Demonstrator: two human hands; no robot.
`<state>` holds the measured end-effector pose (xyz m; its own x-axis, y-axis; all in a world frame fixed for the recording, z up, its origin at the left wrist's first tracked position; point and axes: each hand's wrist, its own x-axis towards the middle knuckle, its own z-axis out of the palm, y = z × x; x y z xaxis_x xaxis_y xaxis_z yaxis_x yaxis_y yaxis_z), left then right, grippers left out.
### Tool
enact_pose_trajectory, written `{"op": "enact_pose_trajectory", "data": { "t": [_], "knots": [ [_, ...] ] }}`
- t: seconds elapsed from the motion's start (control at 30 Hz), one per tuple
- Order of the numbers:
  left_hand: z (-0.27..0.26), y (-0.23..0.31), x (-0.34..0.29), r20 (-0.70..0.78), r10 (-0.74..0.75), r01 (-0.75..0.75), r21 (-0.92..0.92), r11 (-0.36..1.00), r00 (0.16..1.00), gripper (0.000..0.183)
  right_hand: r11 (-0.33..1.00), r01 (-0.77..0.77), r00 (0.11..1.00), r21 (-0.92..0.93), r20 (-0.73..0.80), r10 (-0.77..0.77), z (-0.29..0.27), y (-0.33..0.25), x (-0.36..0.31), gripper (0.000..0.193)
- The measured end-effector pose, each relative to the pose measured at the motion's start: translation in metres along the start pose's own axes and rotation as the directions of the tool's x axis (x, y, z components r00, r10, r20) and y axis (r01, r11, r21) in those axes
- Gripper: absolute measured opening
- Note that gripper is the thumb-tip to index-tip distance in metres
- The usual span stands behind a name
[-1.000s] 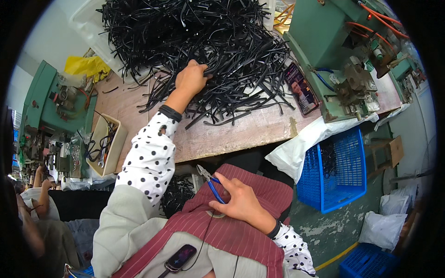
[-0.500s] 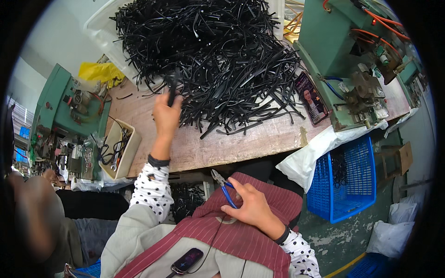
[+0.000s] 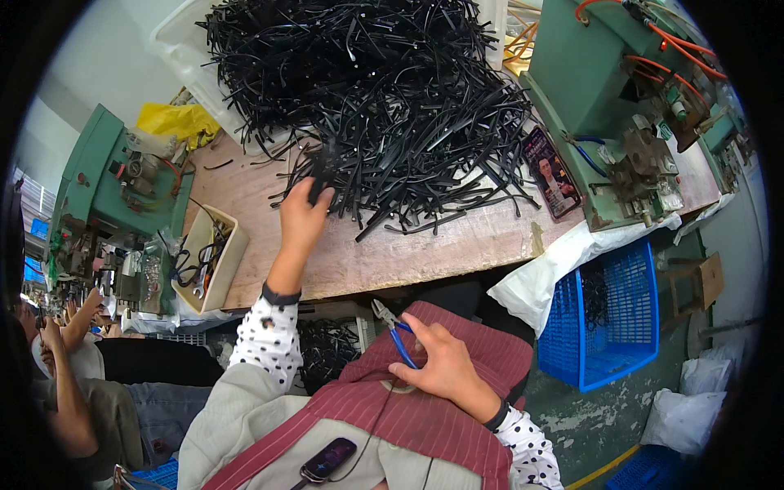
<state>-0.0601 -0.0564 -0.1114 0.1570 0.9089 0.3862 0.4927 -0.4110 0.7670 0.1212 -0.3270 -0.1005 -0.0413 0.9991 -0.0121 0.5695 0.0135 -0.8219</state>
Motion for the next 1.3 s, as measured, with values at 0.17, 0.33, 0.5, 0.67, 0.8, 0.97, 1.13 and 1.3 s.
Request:
{"op": "enact_pose_trajectory", "data": {
  "t": [0.17,0.33,0.5,0.67,0.8,0.97,1.13,1.3],
  "knots": [
    [-0.026,0.042,-0.055,0.510,-0.252,0.560,-0.803,0.202,0.822,0.025,0.987,0.121,0.982,-0.103,-0.130,-0.134,-0.005,-0.005,0.012,0.083],
    [-0.023,0.053,-0.076,0.669,0.027,0.667,-0.736,-0.121,0.743,0.031,0.920,0.227,0.948,-0.321,-0.145,-0.284,-0.017,-0.030,0.024,0.085],
    [-0.024,0.056,-0.083,0.680,0.085,0.685,-0.719,-0.118,0.728,0.030,0.898,0.243,0.943,-0.366,-0.129,-0.308,-0.016,-0.036,0.023,0.084],
    [-0.024,0.060,-0.085,0.722,0.089,0.727,-0.684,-0.062,0.687,0.034,0.883,0.258,0.928,-0.392,-0.154,-0.340,-0.015,-0.034,0.024,0.083],
    [-0.024,0.058,-0.086,0.759,0.122,0.769,-0.636,-0.073,0.639,0.035,0.867,0.241,0.941,-0.436,-0.115,-0.319,-0.018,-0.037,0.024,0.084],
    [-0.014,0.052,-0.093,0.685,0.115,0.694,-0.701,-0.163,0.719,0.033,0.881,0.243,0.953,-0.406,-0.069,-0.295,-0.023,-0.039,0.023,0.083],
    [-0.009,0.074,-0.109,0.250,-0.072,0.259,-0.954,0.154,0.965,0.035,0.937,0.217,0.963,-0.273,-0.100,-0.252,-0.021,-0.031,0.025,0.080],
    [0.004,0.078,-0.121,-0.121,0.027,-0.121,-0.894,0.432,0.992,0.036,0.989,0.146,0.987,-0.031,-0.065,-0.147,-0.016,-0.025,0.021,0.083]
  ]
}}
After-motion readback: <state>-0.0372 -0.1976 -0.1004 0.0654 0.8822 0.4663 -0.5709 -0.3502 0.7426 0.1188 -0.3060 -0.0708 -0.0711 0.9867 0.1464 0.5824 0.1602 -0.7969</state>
